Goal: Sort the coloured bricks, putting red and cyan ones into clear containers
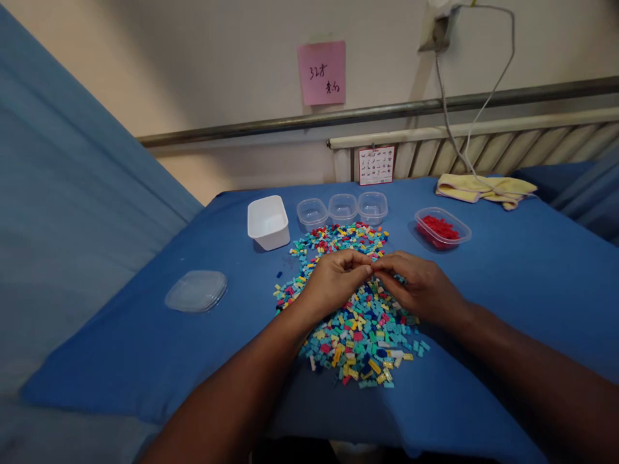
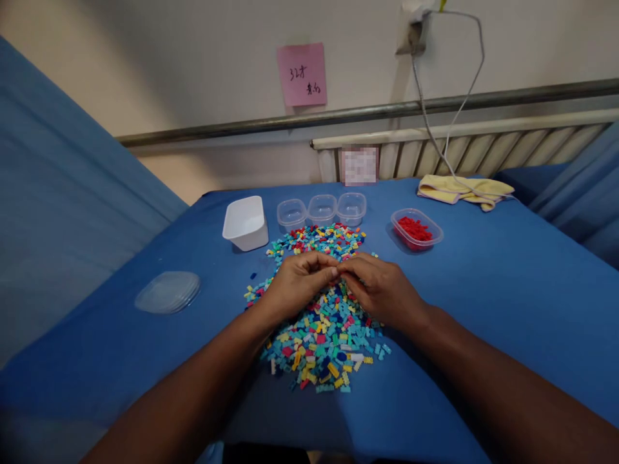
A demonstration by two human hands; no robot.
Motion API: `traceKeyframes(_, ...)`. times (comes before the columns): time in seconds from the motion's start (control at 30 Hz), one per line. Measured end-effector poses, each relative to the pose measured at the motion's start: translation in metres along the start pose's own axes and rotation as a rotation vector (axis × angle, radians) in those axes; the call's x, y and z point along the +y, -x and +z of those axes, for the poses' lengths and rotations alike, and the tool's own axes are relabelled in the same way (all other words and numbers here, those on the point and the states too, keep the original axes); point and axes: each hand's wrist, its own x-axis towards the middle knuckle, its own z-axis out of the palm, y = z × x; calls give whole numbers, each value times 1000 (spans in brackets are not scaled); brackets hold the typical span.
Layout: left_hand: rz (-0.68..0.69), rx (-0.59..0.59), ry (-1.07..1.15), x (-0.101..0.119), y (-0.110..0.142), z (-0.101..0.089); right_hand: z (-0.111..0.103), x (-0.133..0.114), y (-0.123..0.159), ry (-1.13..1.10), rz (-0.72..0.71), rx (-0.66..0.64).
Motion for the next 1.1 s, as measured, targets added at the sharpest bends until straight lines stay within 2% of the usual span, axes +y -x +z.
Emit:
traceKeyframes(0.07, 47, 79, -134, 1, -5, -16, 0, 4, 1, 14, 34, 39)
traceKeyframes(0.17, 140, 369, -359, -2, -16, -52, 0, 13, 3, -5, 129, 111)
traceKeyframes(0.23, 144, 416, -504, -7, -21, -72, 1, 20, 5, -41, 186, 132)
traceKeyframes(0.33, 133, 345, -725, -17, -25, -83, 4, 24, 6, -80, 218, 137)
traceKeyframes(0.47, 142, 182, -965, -27, -25, -71, 7, 22, 6, -95, 202, 110)
traceKeyframes(0.57, 168, 115, -1054, -28, -27, -65, 8, 19, 6, -113, 189, 86)
traceKeyframes(0.73, 182, 65, -1130, -22, -28, -66, 9, 20, 6, -124, 173, 68)
traceKeyframes(0.83, 159, 72, -1115, -14, -25, -64, 8, 19, 5, -115, 145, 47)
traceKeyframes(0.9, 131, 110, -1000, -9, -21, -57, 6, 16, 3, -100, 124, 31)
traceKeyframes(0.97, 101, 99, -747, -5, -16, -46, 5, 13, 2, -94, 97, 6)
traceKeyframes(1.03, 80, 4, -429, -3, -10, -32, 6, 10, 2, -111, 85, -21)
traceKeyframes(1.1, 61, -73, -236, -2, -5, -18, 9, 9, 3, -152, 132, -24)
